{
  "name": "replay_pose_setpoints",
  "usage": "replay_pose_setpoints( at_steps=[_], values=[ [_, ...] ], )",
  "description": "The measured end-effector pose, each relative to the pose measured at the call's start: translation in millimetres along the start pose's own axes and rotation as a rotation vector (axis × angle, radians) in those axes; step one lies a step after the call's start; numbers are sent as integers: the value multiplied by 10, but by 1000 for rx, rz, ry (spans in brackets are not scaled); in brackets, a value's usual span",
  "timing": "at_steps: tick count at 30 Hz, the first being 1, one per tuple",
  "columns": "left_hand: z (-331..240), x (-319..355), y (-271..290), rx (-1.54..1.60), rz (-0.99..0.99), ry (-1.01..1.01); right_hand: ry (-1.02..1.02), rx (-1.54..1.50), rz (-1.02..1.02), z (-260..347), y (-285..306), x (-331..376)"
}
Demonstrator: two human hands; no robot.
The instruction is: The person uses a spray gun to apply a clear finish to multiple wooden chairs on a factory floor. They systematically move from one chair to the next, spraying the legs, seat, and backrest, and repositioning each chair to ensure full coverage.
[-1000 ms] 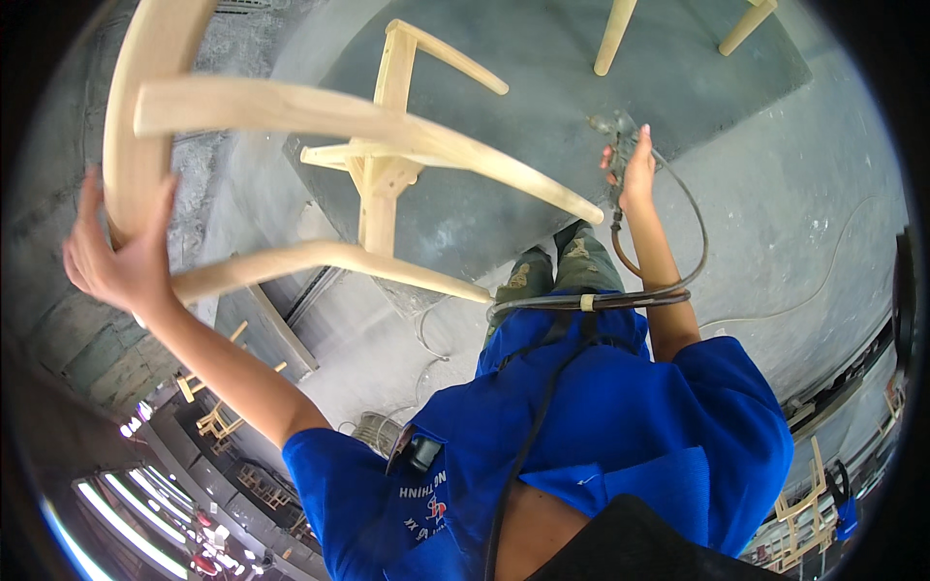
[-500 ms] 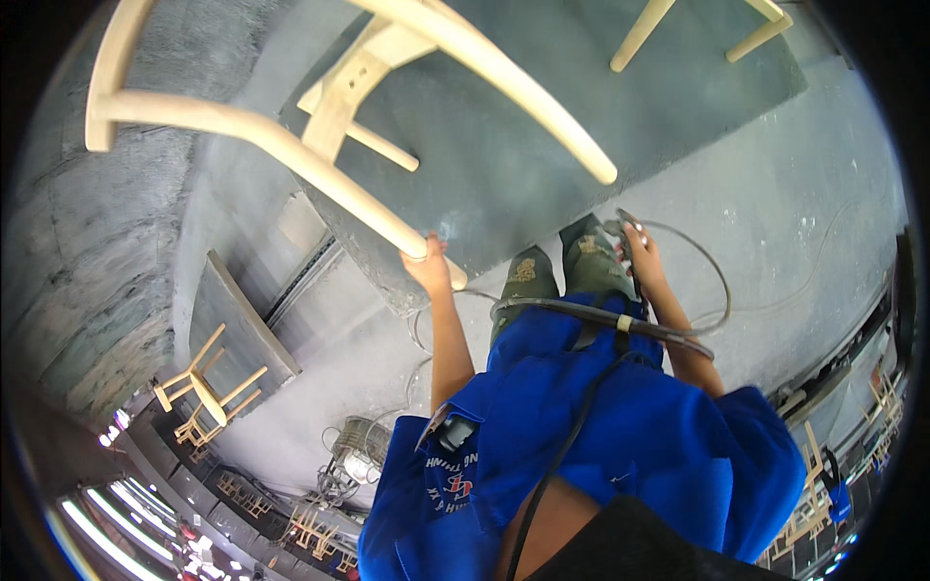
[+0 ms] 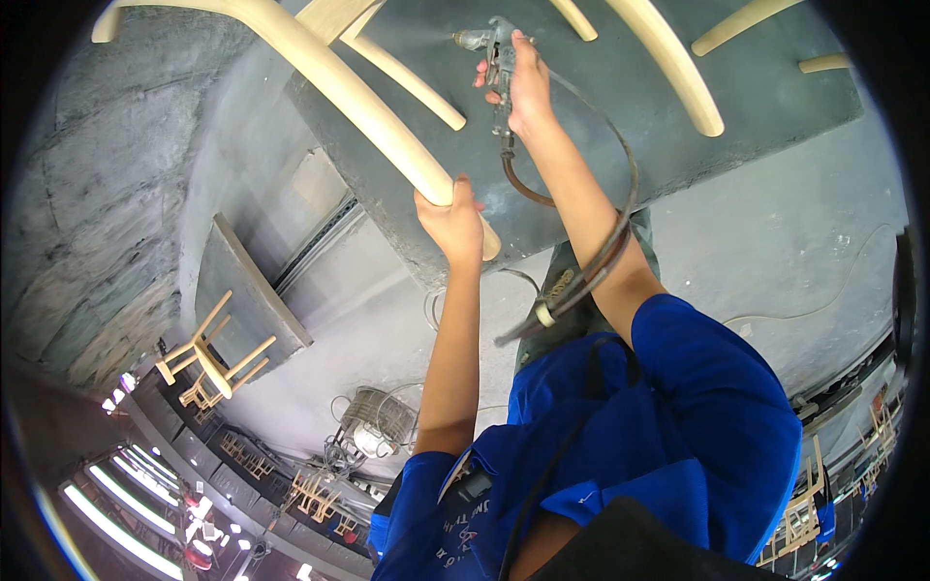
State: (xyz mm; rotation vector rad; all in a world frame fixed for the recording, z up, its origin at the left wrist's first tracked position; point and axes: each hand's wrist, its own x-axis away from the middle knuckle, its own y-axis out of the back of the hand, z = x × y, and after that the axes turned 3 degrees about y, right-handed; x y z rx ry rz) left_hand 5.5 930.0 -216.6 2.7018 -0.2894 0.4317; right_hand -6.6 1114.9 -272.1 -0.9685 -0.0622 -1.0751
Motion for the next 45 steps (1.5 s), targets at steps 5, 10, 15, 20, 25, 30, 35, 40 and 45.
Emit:
replay_pose_setpoints(
  at_steps=[5, 10, 15, 20, 25, 30, 35, 40, 45],
  values=[
    [12, -40, 24, -22, 41, 50, -175, 109, -299, -594, 469, 91],
    [15, -79, 31, 6, 22, 30, -328, 44, -464, -901, 1185, 532],
    [21, -132, 51, 5, 22, 9, -326, -451, -219, -934, 1191, 283],
    [-19, -275, 99, -9, 41, 23, -172, -810, 14, -584, 1053, 193],
    [-97, -365, 149, -39, 36, 27, 50, -948, -45, 62, 1190, 717],
    [-143, -407, 158, -31, 44, 28, 224, -243, -56, 282, 810, 1204],
    [-91, -386, 178, -21, 47, 16, 302, -74, 342, 256, 300, 1215],
    [-72, -338, 186, -33, 41, 18, 450, 161, 35, 251, 235, 715],
    [-73, -293, 188, -20, 8, 60, 458, 151, -258, 301, 604, 437]
  ],
)
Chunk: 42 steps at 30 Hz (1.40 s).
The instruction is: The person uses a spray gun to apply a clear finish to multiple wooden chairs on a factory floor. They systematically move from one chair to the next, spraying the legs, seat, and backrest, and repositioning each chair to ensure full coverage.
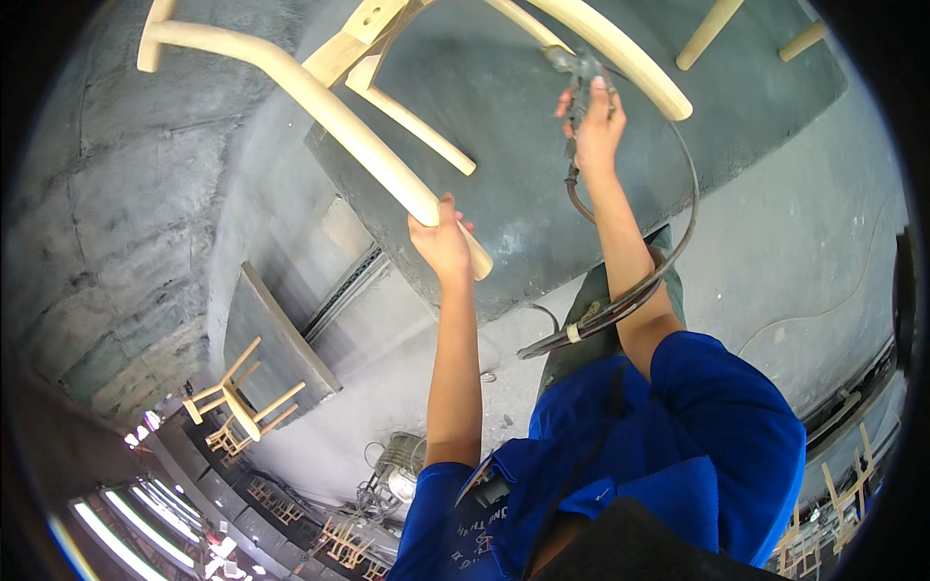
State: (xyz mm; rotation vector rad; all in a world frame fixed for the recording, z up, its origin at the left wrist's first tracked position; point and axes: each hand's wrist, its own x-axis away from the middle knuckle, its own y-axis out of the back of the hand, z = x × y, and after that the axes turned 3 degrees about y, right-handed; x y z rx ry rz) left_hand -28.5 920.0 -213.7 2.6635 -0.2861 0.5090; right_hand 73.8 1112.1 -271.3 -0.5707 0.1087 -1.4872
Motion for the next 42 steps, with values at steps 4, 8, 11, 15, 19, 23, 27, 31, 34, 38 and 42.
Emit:
replay_pose_setpoints(
  at_steps=[4, 8, 11, 15, 19, 23, 27, 31, 34, 38, 42],
  values=[
    [22, 40, 87, 50, 15, -50, -2, 43, -3, 151, 148, 231],
    [-13, 43, 167, 68, 6, -66, -144, 293, 305, 662, 128, 925],
    [11, 99, 228, 75, -6, -96, -14, 370, 692, 1124, -15, 1352],
    [222, 259, 294, -19, -33, -93, 159, 358, 813, 1508, -335, 1464],
    [470, 358, 355, -45, -70, -131, 301, 537, 634, 1832, -432, 1272],
    [687, 525, 389, -4, -54, -98, 595, 662, 532, 2197, -209, 1321],
    [885, 749, 447, 11, -55, -130, 499, 476, 711, 2532, -214, 1499],
    [1082, 898, 477, 25, -53, -144, 578, 229, 948, 2636, -740, 1563],
    [1238, 987, 505, -1, -42, -148, 662, 131, 878, 2665, -1062, 1518],
    [1397, 1053, 561, -40, -5, -117, 896, 216, 620, 2801, -1012, 1452],
    [1527, 1057, 562, 0, 21, -150, 983, 257, 591, 2918, -876, 1583]
  ],
)
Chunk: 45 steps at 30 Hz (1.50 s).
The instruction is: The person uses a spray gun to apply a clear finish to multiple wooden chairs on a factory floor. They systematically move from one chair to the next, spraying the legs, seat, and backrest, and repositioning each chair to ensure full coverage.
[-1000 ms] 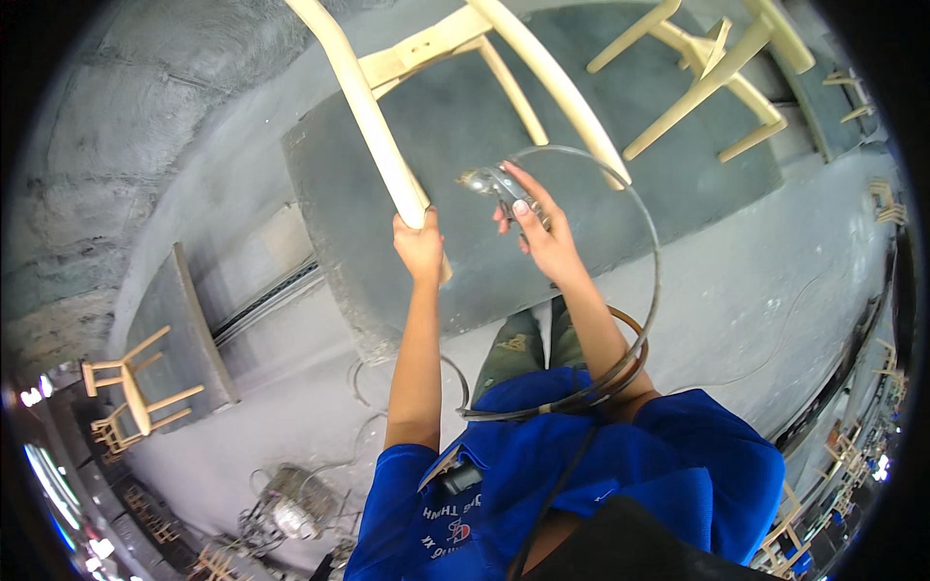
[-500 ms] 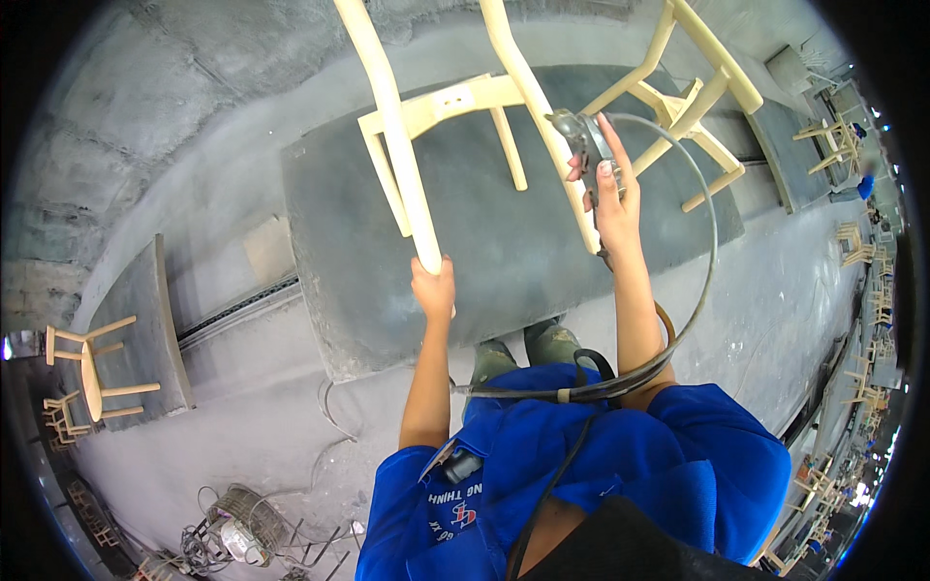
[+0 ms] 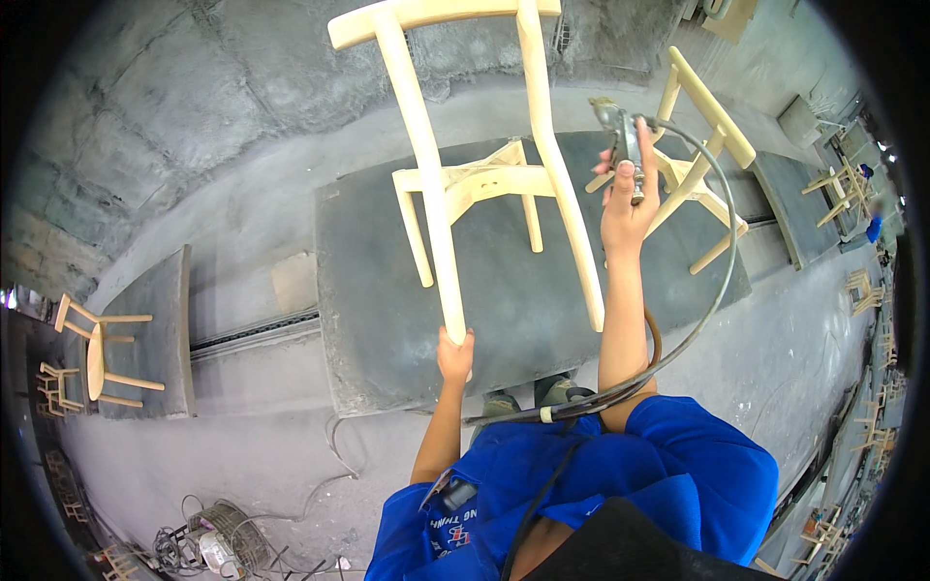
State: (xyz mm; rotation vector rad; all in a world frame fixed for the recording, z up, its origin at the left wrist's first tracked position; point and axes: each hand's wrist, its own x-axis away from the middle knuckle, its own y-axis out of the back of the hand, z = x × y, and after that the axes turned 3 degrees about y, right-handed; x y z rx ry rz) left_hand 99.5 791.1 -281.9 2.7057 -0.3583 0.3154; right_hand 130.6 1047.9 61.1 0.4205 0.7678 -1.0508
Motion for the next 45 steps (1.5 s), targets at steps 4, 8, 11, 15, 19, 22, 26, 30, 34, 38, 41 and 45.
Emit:
replay_pose_setpoints(
  at_steps=[4, 8, 11, 15, 19, 22, 26, 30, 34, 38, 41, 45],
  values=[
    [98, -1, 2, 18, 0, -41, 192, -11, 322, 324, -358, -48],
    [160, -7, 5, 72, 74, 24, 129, -272, 570, 672, -762, -82],
    [230, 3, 19, 115, 88, 35, -43, -365, 521, 787, -704, -313],
    [442, 34, -66, 179, 84, -61, -91, -248, 252, 613, -266, -882],
    [713, 51, -93, 134, 108, -84, -242, -166, -6, 404, 592, -1242],
    [836, 127, -34, 71, 207, 12, -275, -99, -159, 286, 1307, -1138],
    [715, 282, -28, 181, 109, -40, -338, -11, -138, 85, 2260, -383],
    [454, 429, -200, 13, -59, -90, -712, 262, -204, -52, 2869, 941],
    [521, 550, -426, 47, -79, -54, -1061, 121, -339, 164, 3012, 2070],
    [631, 252, -751, -4, -66, -224, -1118, -13, -384, 421, 3027, 2406],
    [351, -265, -965, -156, 77, -178, -1008, -191, -328, 566, 3128, 2021],
    [155, -493, -886, -62, 234, -278, -704, -452, -335, 863, 3105, 1453]
  ],
)
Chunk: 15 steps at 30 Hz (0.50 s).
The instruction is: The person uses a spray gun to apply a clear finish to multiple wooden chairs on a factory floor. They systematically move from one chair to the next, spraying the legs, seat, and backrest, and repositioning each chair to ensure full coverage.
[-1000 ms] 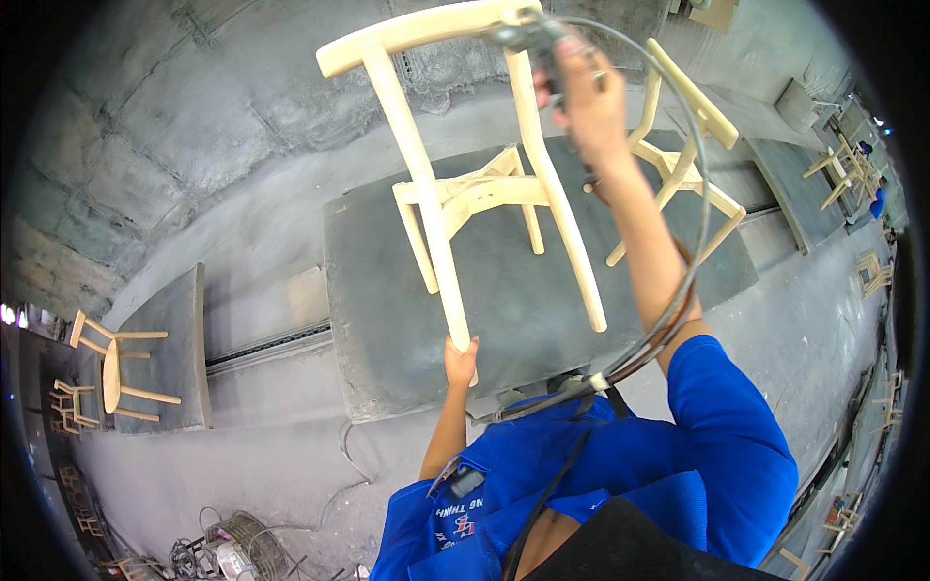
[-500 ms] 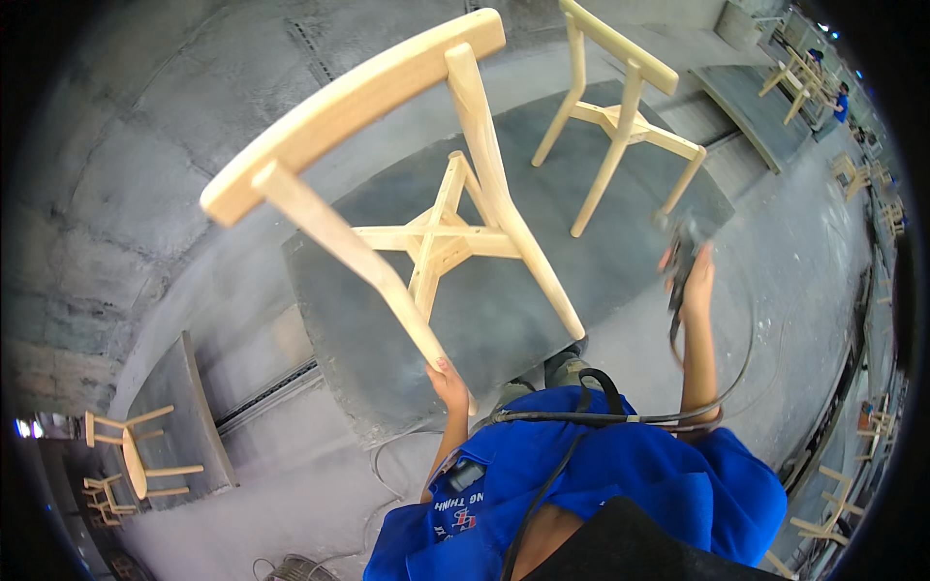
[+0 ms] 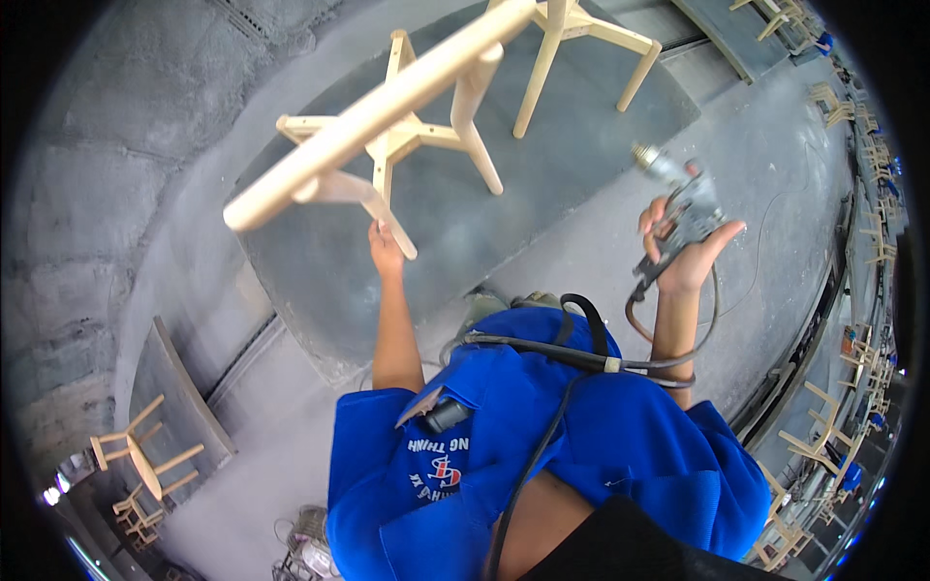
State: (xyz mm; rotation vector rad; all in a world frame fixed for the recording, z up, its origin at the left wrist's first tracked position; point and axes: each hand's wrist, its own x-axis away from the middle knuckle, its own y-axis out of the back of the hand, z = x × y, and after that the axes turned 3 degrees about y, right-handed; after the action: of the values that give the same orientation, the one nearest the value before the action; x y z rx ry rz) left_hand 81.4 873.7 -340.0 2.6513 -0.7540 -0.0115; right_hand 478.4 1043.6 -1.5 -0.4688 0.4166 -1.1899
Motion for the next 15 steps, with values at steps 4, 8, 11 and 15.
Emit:
replay_pose_setpoints(
  at_steps=[4, 8, 11, 15],
  values=[
    [550, 732, 159, -28, 464, 211, -70, -19, -10, -52, 45, -256],
    [1365, 2264, 826, -953, 1264, -10, -310, 39, -215, -833, 528, -411],
    [1492, 3480, 1360, -834, 898, 231, -390, 163, -385, -1431, 1047, -427],
    [1059, 4430, 1721, -817, 415, 273, -473, 298, -561, -1960, 1619, -262]
  ],
)
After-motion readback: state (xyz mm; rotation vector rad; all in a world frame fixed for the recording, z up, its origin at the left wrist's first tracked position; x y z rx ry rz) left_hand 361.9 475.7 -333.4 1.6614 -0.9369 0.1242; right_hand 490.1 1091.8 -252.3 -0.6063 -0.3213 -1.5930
